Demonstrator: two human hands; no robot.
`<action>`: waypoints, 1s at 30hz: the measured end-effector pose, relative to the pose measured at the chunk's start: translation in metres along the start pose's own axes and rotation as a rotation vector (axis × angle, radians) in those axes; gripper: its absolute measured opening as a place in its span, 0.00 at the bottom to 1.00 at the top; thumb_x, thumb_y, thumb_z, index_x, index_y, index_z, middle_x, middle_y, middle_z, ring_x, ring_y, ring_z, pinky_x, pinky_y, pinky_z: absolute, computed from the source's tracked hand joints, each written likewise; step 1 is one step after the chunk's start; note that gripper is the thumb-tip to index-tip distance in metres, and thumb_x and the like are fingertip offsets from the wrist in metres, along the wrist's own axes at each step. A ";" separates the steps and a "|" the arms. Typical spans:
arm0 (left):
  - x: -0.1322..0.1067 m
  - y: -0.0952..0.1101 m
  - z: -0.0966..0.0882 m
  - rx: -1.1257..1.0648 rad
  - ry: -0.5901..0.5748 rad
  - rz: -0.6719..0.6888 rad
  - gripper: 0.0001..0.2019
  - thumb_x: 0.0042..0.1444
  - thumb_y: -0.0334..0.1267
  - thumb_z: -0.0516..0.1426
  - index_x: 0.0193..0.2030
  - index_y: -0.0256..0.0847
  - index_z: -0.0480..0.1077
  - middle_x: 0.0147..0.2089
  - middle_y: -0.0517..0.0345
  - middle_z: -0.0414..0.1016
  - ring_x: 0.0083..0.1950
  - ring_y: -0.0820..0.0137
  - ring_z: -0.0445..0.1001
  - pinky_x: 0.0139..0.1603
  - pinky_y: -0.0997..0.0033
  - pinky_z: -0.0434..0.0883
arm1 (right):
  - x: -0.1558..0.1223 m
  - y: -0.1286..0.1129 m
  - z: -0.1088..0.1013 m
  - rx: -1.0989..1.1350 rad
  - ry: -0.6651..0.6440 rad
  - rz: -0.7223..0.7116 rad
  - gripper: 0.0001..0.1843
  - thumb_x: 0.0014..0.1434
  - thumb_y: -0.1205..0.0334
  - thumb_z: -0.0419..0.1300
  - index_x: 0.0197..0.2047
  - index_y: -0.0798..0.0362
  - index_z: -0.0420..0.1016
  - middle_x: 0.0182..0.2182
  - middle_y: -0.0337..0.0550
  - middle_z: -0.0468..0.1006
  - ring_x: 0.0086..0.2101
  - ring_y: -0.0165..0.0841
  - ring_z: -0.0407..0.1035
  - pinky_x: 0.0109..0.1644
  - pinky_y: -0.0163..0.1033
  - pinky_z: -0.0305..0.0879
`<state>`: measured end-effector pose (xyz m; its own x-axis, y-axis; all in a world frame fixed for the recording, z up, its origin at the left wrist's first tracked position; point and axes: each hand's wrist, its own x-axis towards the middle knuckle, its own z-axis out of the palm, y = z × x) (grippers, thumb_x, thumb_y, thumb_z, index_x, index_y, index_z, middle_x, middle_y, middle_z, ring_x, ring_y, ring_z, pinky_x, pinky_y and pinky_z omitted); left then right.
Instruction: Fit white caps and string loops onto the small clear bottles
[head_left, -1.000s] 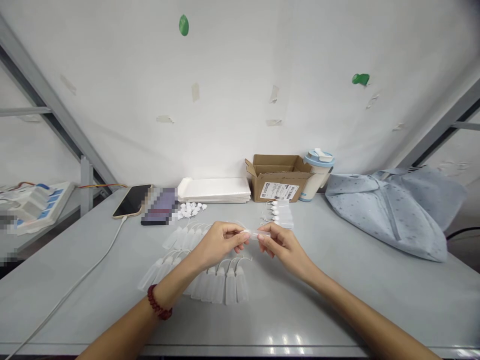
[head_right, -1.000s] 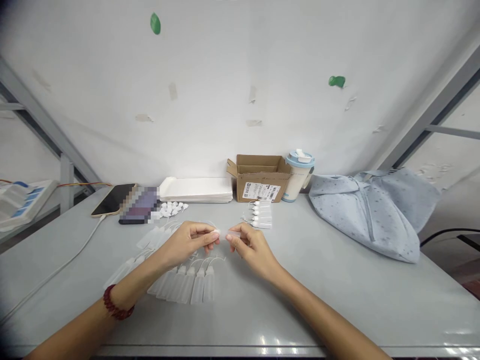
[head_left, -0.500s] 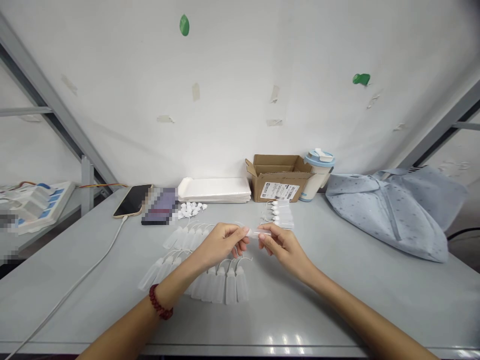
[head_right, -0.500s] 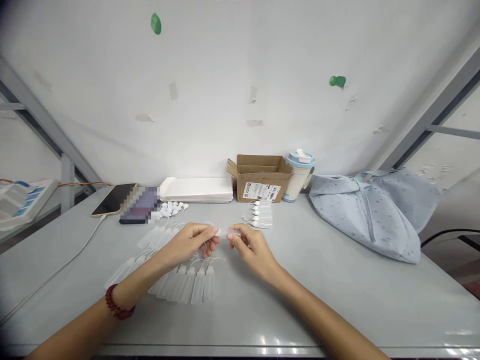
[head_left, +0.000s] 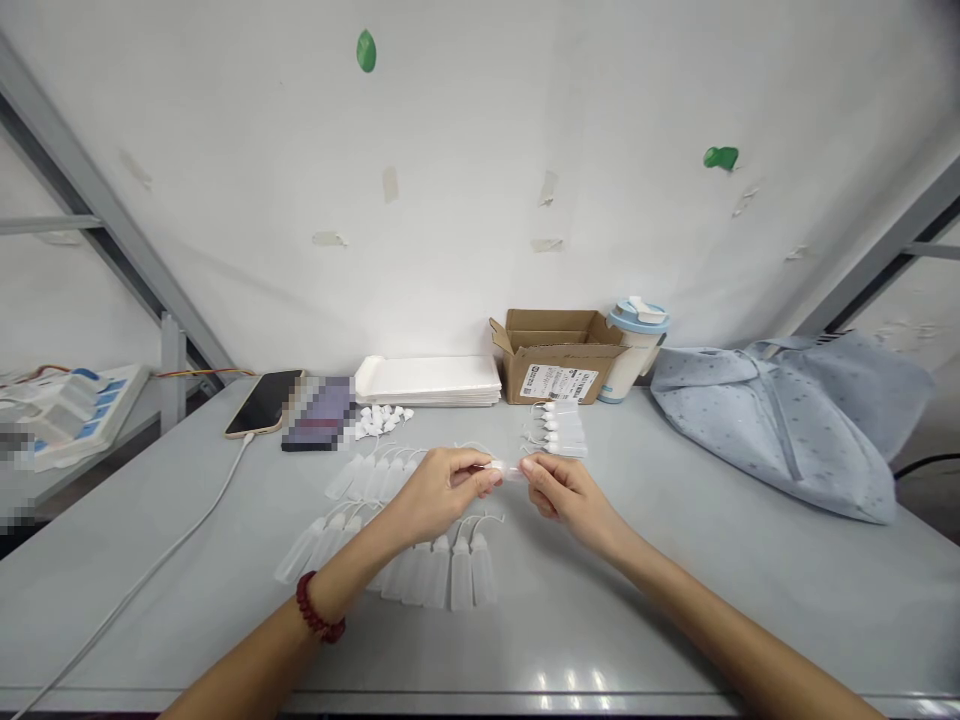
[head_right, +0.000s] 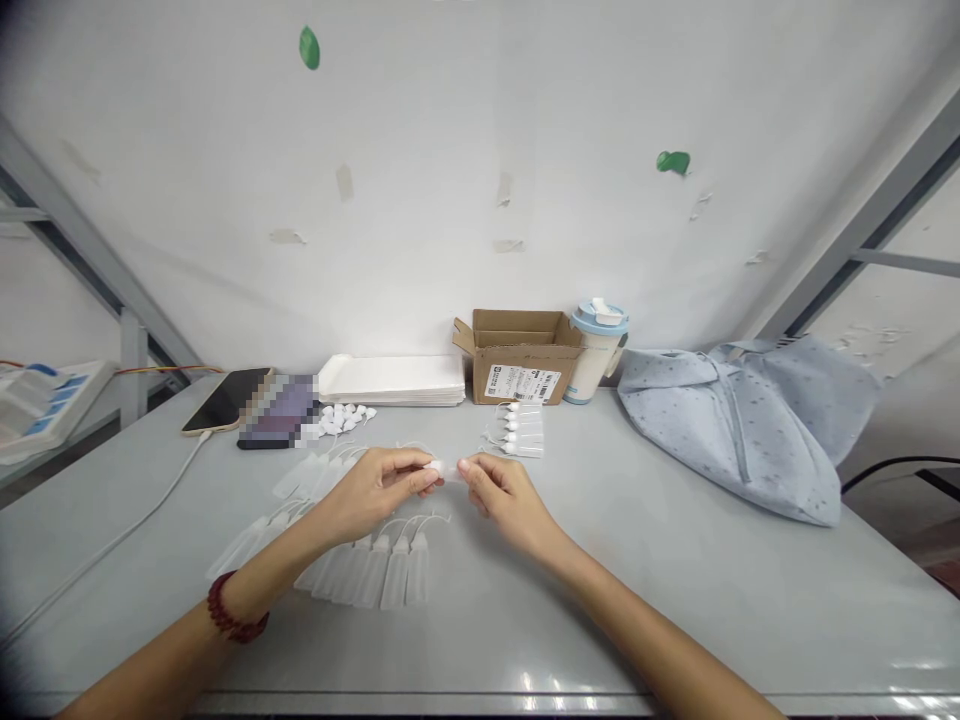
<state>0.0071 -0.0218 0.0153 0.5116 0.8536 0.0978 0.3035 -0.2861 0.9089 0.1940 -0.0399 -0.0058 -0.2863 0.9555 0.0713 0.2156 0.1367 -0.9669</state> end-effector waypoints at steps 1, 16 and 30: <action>0.000 0.000 0.001 -0.013 0.009 0.003 0.12 0.56 0.41 0.53 0.29 0.36 0.72 0.29 0.58 0.72 0.32 0.72 0.69 0.34 0.76 0.66 | 0.000 -0.001 0.000 0.010 0.001 0.006 0.23 0.61 0.46 0.48 0.20 0.52 0.53 0.16 0.31 0.54 0.18 0.24 0.49 0.22 0.33 0.48; 0.004 -0.006 0.004 -0.160 -0.032 -0.171 0.22 0.56 0.51 0.51 0.20 0.36 0.65 0.21 0.60 0.67 0.21 0.76 0.65 0.26 0.75 0.65 | -0.003 0.010 0.002 -0.574 0.075 -0.385 0.15 0.64 0.55 0.47 0.44 0.54 0.69 0.28 0.43 0.71 0.27 0.32 0.63 0.31 0.36 0.59; 0.001 -0.004 0.003 0.059 -0.045 -0.089 0.15 0.56 0.46 0.50 0.29 0.36 0.70 0.29 0.57 0.73 0.31 0.71 0.71 0.32 0.75 0.66 | -0.003 -0.005 0.000 -0.358 -0.033 -0.173 0.20 0.65 0.53 0.46 0.30 0.54 0.72 0.21 0.36 0.66 0.22 0.27 0.57 0.27 0.33 0.53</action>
<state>0.0091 -0.0210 0.0100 0.5154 0.8570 -0.0019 0.3957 -0.2360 0.8875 0.1936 -0.0431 -0.0008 -0.3756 0.9022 0.2120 0.4713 0.3829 -0.7945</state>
